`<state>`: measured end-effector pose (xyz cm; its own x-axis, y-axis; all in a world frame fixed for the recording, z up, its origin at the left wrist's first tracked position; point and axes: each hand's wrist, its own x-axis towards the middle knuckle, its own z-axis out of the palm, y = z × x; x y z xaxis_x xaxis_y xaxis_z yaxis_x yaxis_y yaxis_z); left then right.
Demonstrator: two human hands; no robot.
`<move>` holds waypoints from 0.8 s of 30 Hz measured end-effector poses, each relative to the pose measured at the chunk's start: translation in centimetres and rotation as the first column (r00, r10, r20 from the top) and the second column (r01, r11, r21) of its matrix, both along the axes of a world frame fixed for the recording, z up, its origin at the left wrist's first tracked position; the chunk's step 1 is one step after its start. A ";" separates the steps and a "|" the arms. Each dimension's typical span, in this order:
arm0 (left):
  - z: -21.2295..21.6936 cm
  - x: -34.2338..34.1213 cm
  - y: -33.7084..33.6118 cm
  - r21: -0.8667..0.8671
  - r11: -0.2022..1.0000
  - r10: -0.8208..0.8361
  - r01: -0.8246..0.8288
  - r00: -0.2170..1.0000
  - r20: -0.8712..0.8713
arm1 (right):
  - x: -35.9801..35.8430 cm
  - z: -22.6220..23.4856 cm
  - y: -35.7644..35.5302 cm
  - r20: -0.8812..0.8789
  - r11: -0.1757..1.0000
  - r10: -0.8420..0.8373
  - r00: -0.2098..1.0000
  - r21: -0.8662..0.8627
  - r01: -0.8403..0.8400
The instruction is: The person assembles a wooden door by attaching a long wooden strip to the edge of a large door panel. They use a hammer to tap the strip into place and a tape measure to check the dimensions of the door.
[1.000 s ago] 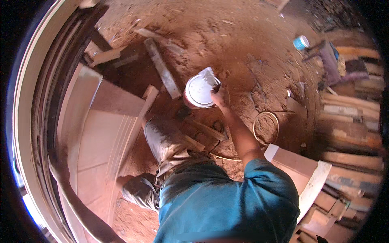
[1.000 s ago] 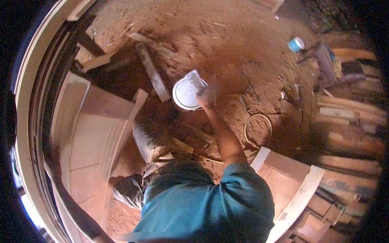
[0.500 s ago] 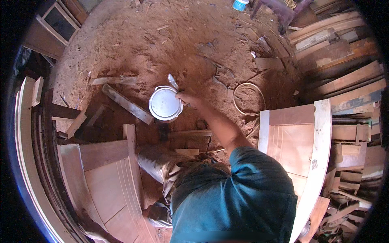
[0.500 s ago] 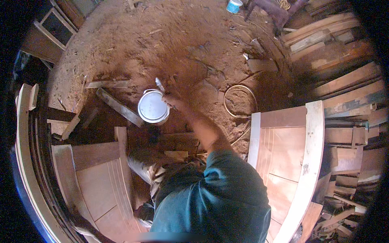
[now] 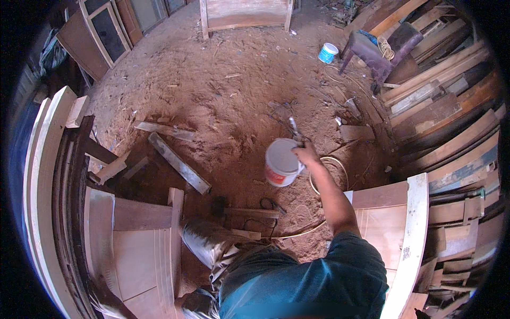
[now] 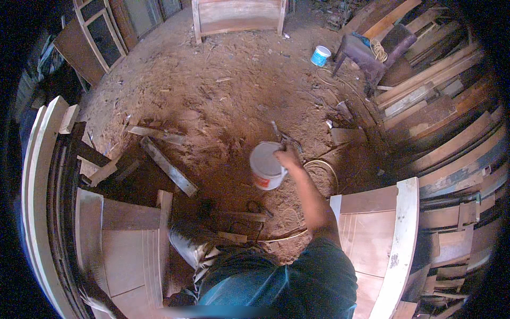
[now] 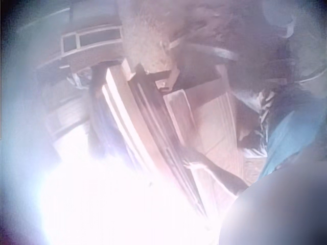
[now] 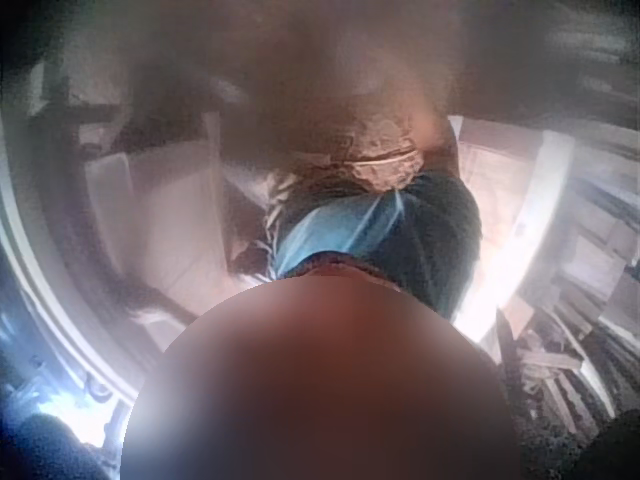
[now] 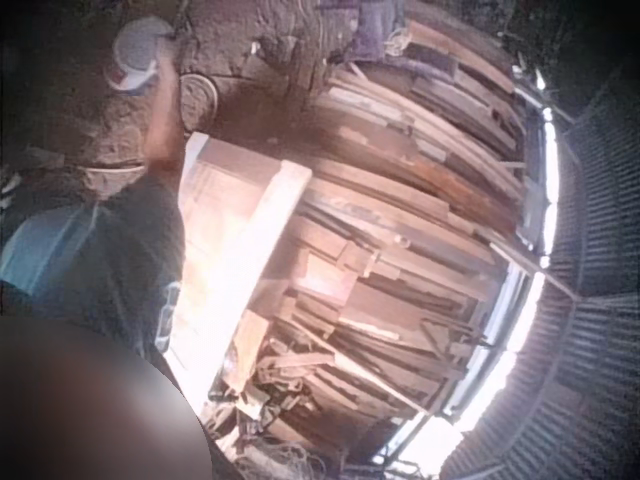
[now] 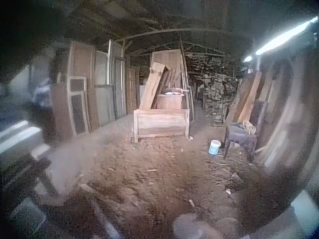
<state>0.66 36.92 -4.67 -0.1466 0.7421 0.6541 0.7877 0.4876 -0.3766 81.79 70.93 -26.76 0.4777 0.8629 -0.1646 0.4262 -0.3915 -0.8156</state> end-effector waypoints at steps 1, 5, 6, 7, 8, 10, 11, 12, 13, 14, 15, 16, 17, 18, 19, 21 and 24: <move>-0.3 0.0 0.5 0.007 1.000 -0.010 0.010 1.000 0.012 | 2.0 -0.9 -0.7 0.045 0.997 -0.049 0.998 0.064 0.046; -0.3 0.6 0.7 0.015 1.000 -0.002 0.002 0.999 0.038 | 6.9 -1.7 -4.1 -0.099 0.960 -0.247 0.964 0.112 0.258; -0.3 0.7 1.0 0.010 1.000 -0.006 0.006 0.999 0.045 | 9.3 -2.4 -5.1 -0.067 0.951 -0.305 0.950 0.037 0.308; -0.1 1.0 1.3 0.010 1.000 -0.010 0.010 0.999 0.051 | 11.5 -3.0 -6.2 -0.034 0.932 -0.361 0.932 -0.043 0.360; 0.3 1.4 1.2 0.011 1.000 -0.003 0.002 0.999 0.050 | 12.4 -3.8 -7.0 -0.150 0.919 -0.391 0.908 -0.021 0.393; 1.4 2.2 1.1 0.014 1.000 0.001 -0.002 0.999 0.053 | 14.8 -5.8 -8.8 -0.295 0.871 -0.467 0.834 0.008 0.491; 1.4 2.5 1.2 0.013 1.000 0.000 0.000 0.998 0.061 | 17.0 -7.8 -10.0 -0.317 0.836 -0.515 0.796 0.017 0.548; 1.5 2.6 1.1 0.013 1.000 0.002 -0.003 0.997 0.077 | 18.8 -9.9 -10.9 -0.342 0.806 -0.549 0.763 0.027 0.592; 1.5 2.8 1.0 0.019 1.000 0.005 -0.007 0.996 0.093 | 20.4 -12.0 -11.8 -0.114 0.745 -0.668 0.736 -0.101 0.660; -1.2 1.8 2.3 0.023 1.000 -0.019 0.015 0.985 0.169 | 26.4 -12.6 -14.6 0.393 0.693 -0.584 0.710 -0.214 0.688; -1.0 1.9 1.7 0.031 1.000 -0.004 -0.002 0.984 0.179 | 26.7 -13.8 -14.0 0.743 0.618 -0.291 0.603 -0.335 0.711; -1.3 1.9 1.1 0.047 0.999 0.005 -0.016 0.977 0.215 | 27.6 -14.1 -13.3 0.586 0.393 -0.691 0.423 -0.187 0.900; 0.6 2.5 -1.3 0.073 0.995 0.048 -0.065 0.974 0.221 | 25.0 -15.4 -11.2 0.533 0.460 -0.700 0.474 -0.172 0.871; 1.5 3.3 -1.8 0.115 0.989 0.063 -0.097 0.960 0.274 | 24.1 -15.1 -10.3 0.526 0.585 -0.636 0.564 -0.147 0.797; 1.9 4.0 -1.4 0.161 0.979 0.056 -0.122 0.929 0.366 | 23.9 -14.0 -10.5 0.540 0.686 -0.551 0.636 -0.141 0.714; 2.4 6.0 0.0 0.255 0.952 0.033 -0.168 0.886 0.462 | 23.6 -12.7 -9.3 0.540 0.810 -0.445 0.714 -0.098 0.579; 4.4 8.3 1.4 0.046 0.965 0.237 -0.260 0.930 0.281 | 21.6 -12.1 -5.9 0.491 0.872 -0.401 0.773 -0.053 0.487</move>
